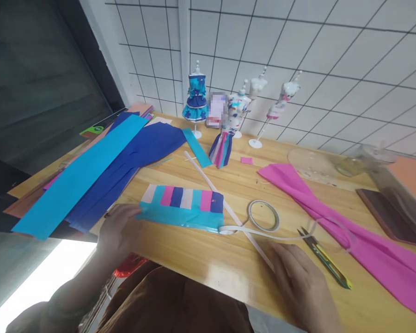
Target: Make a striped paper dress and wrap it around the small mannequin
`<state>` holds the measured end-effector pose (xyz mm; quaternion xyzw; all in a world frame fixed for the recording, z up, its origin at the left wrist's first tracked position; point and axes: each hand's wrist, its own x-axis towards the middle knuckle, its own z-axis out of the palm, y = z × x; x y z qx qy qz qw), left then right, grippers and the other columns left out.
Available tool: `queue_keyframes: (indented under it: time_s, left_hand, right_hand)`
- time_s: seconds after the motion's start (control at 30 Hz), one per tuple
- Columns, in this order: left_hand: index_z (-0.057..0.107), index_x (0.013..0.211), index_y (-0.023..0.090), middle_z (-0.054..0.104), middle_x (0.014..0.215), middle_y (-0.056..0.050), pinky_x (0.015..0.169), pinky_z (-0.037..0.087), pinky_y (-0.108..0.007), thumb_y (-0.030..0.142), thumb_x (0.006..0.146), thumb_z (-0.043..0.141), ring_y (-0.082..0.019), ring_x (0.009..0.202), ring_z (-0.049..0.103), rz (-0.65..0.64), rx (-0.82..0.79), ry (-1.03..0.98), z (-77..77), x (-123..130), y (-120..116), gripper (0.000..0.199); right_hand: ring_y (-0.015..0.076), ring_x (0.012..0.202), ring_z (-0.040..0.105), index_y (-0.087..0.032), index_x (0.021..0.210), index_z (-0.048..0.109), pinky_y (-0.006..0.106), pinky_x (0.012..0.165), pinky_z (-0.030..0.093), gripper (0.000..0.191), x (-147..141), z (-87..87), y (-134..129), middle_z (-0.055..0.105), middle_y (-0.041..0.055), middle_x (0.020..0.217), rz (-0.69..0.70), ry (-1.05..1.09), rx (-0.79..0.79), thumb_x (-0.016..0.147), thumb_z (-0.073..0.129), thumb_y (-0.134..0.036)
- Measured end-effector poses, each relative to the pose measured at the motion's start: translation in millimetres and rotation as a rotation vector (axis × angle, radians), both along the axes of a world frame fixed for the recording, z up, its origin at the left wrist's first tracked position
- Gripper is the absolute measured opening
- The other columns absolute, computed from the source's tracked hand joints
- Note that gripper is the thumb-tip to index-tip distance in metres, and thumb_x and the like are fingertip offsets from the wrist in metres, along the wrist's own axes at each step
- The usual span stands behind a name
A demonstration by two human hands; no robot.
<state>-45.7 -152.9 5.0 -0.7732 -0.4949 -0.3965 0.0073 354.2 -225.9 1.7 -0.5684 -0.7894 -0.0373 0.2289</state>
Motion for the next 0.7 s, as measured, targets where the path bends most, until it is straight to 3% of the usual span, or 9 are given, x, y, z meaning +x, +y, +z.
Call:
queue_keyframes:
  time_s: [0.13, 0.27, 0.33, 0.43, 0.57, 0.63, 0.7]
  left_hand:
    - [0.06, 0.078, 0.016, 0.062, 0.083, -0.008, 0.075, 0.044, -0.034, 0.012, 0.087, 0.045, -0.018, 0.081, 0.056, -0.105, -0.033, -0.045, 3.8, 23, -3, 0.018]
    - [0.06, 0.079, 0.016, 0.063, 0.078, -0.006, 0.07, 0.045, -0.032, 0.013, 0.084, 0.054, -0.017, 0.075, 0.057, -0.135, -0.003, -0.054, 0.9, 43, -10, 0.009]
    - [0.061, 0.081, 0.016, 0.065, 0.076, -0.005, 0.067, 0.046, -0.031, 0.013, 0.083, 0.057, -0.017, 0.073, 0.058, -0.115, 0.028, -0.024, -3.0, 43, -15, 0.006]
    - [0.061, 0.084, 0.016, 0.067, 0.074, -0.004, 0.065, 0.047, -0.03, 0.012, 0.084, 0.055, -0.016, 0.07, 0.061, -0.055, 0.022, 0.014, -9.2, 30, -24, 0.008]
    - [0.063, 0.086, 0.017, 0.068, 0.071, -0.002, 0.061, 0.048, -0.026, 0.014, 0.086, 0.054, -0.013, 0.065, 0.064, 0.068, -0.015, 0.017, -18.8, 1, -45, 0.01]
    - [0.064, 0.089, 0.018, 0.069, 0.071, -0.001, 0.061, 0.049, -0.025, 0.014, 0.086, 0.053, -0.013, 0.064, 0.065, 0.093, -0.02, 0.013, -29.1, -13, -59, 0.012]
    - [0.066, 0.093, 0.019, 0.072, 0.075, -0.002, 0.064, 0.052, -0.026, 0.017, 0.088, 0.05, -0.014, 0.068, 0.067, 0.131, -0.053, 0.009, -45.4, -26, -73, 0.017]
  right_hand:
    - [0.0218, 0.085, 0.064, -0.019, 0.102, 0.061, 0.034, 0.072, 0.05, 0.022, -7, 16.4, 28, 0.069, 0.009, 0.095, -0.129, 0.104, -0.094, 0.091, 0.047, -0.032]
    - [0.0228, 0.087, 0.063, -0.019, 0.097, 0.064, 0.035, 0.077, 0.048, 0.026, -40, 29.3, 84, 0.07, 0.0098, 0.097, -0.072, 0.157, -0.324, 0.089, 0.044, -0.033]
    - [0.0218, 0.079, 0.064, -0.02, 0.097, 0.065, 0.033, 0.071, 0.047, 0.024, -60, 28.0, 110, 0.071, 0.0078, 0.09, -0.036, 0.15, -0.371, 0.087, 0.047, -0.033]
    - [0.0197, 0.074, 0.064, -0.021, 0.093, 0.067, 0.028, 0.063, 0.045, 0.021, -82, 15.8, 141, 0.072, 0.0054, 0.084, -0.011, 0.164, -0.417, 0.082, 0.05, -0.025]
    - [0.0171, 0.062, 0.064, -0.02, 0.082, 0.068, 0.025, 0.053, 0.042, 0.018, -91, -0.8, 167, 0.071, 0.0021, 0.071, -0.008, 0.233, -0.462, 0.077, 0.051, -0.02]
    - [0.0161, 0.054, 0.06, -0.02, 0.073, 0.067, 0.025, 0.049, 0.04, 0.015, -90, 1.6, 175, 0.068, 0.0008, 0.062, 0.01, 0.282, -0.463, 0.077, 0.054, -0.027]
    - [0.0158, 0.052, 0.057, -0.019, 0.072, 0.066, 0.026, 0.048, 0.04, 0.023, -90, 14.6, 180, 0.065, 0.001, 0.059, 0.018, 0.343, -0.418, 0.079, 0.056, -0.039]
